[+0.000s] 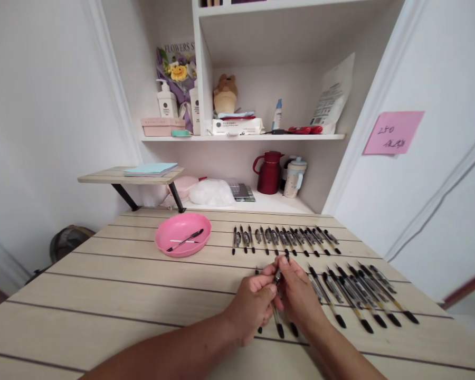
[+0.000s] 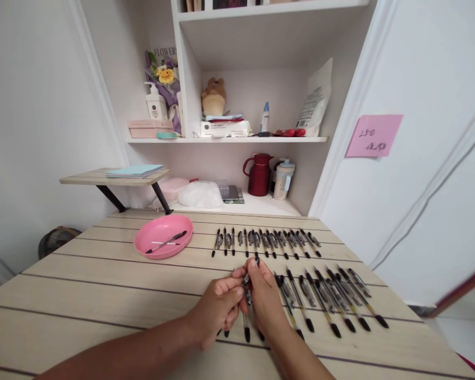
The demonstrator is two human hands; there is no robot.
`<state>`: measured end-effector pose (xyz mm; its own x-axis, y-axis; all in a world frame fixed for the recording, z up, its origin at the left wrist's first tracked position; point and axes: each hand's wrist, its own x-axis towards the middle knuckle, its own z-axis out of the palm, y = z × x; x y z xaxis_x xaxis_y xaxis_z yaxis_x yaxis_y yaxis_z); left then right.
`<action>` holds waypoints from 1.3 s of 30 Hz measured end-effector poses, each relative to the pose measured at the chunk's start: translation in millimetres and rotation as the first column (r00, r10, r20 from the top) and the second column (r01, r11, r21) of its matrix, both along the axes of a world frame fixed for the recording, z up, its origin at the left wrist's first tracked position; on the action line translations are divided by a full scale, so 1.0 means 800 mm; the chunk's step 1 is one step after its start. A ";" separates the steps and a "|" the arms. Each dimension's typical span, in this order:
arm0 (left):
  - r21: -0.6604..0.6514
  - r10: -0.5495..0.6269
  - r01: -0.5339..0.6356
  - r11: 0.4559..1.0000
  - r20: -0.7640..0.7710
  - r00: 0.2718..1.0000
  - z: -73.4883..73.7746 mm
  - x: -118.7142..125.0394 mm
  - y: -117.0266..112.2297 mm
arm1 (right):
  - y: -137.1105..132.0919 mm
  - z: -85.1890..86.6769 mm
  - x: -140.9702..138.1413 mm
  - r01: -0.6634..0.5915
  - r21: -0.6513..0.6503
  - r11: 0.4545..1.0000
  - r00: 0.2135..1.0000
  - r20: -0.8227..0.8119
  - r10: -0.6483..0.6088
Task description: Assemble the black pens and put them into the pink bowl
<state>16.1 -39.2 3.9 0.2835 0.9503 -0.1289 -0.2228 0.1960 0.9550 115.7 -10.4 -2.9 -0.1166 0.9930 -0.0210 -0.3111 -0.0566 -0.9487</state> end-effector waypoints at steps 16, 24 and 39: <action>-0.166 -0.116 0.141 0.976 0.152 0.982 -0.001 -0.024 -0.002 | 0.023 0.007 0.028 0.180 0.104 0.978 0.980 -0.107 -0.169; -0.226 0.172 -0.136 0.965 0.146 0.974 0.017 -0.070 -0.001 | 0.029 -0.009 0.027 0.175 0.051 0.983 0.984 0.037 -0.177; -0.269 0.277 -0.225 0.936 0.170 0.946 -0.013 -0.099 -0.008 | 0.030 0.026 -0.011 -0.288 0.073 0.955 0.474 0.877 0.076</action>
<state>-62.9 -45.2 -6.5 0.0843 0.9402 -0.3299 -0.4784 0.3286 0.8143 107.2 14.0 17.8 -0.3240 0.9452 -0.0402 0.6582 0.1947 -0.7272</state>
